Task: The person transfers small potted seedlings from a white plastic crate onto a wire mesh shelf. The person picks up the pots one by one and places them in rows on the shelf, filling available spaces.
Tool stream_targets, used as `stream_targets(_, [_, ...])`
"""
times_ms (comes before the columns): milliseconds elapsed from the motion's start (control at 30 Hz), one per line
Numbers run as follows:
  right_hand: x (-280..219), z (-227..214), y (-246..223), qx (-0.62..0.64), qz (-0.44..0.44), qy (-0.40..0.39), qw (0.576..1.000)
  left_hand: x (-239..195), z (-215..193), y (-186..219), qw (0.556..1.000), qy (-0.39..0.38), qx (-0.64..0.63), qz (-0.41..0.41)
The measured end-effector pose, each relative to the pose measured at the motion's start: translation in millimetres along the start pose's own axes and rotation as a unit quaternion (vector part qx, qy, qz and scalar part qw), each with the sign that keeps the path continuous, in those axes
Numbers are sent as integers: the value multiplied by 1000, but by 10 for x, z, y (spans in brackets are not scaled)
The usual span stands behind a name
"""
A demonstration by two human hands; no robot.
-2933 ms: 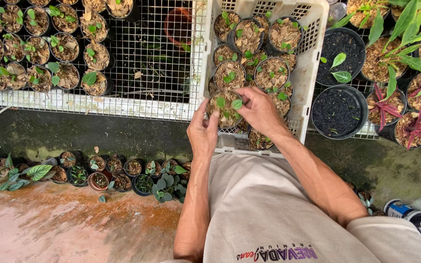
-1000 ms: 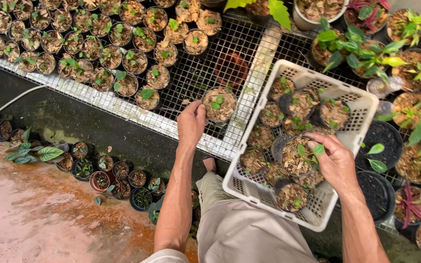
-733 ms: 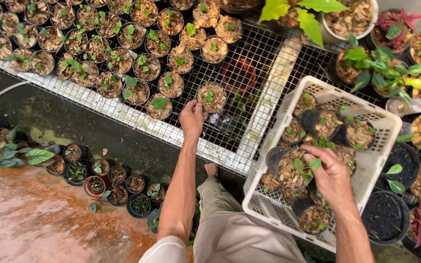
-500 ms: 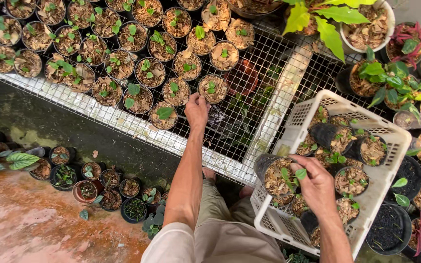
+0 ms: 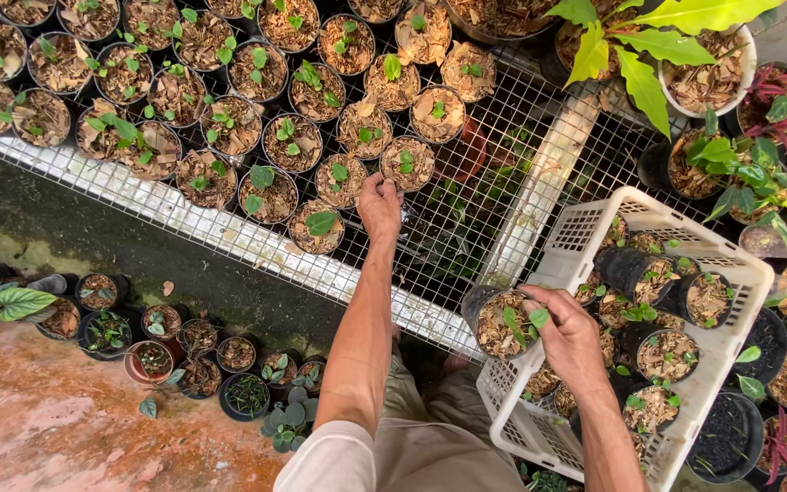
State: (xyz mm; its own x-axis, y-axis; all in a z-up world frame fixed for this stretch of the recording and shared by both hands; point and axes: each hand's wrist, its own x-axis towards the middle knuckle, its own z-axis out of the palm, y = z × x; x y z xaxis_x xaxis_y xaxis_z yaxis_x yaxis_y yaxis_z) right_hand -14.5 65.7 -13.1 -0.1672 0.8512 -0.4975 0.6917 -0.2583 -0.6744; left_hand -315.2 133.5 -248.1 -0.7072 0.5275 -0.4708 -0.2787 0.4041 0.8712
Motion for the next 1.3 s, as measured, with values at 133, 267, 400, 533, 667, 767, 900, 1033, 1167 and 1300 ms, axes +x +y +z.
stream_targets(133, [46,32,13,13,4,-3,1000,16,63,43,999,3,-18,-30])
stream_targets(267, [52,70,74,17,-86,5,996,26,77,70,1000,-4,-7,-24])
stream_targets(400, [60,123,144,25,8,-9,1000,22,73,26,999,-3,-15,-36])
stream_targets(533, [104,212,146,38,-3,-1,999,31,113,-96,996,-14,-76,-47])
stream_targets(667, [232,355,80,85,83,-4,993,27,201,-229,990,-19,-131,-59])
stream_targets(767, [392,454,71,104,-15,-8,994,0,221,-285,988,-25,-144,-41])
stream_targets(900, [633,655,203,74,85,11,994,-17,67,-235,990,-56,-113,-66])
stream_targets(1033, [995,963,541,57,41,79,994,-308,-216,-239,986,-152,71,-9])
stream_targets(1167, [1329,1276,971,21,-28,159,987,-753,-335,-313,919,-258,298,27])
stream_targets(1300, [1401,1443,1153,36,46,139,989,-1032,-243,-308,910,-312,272,32])
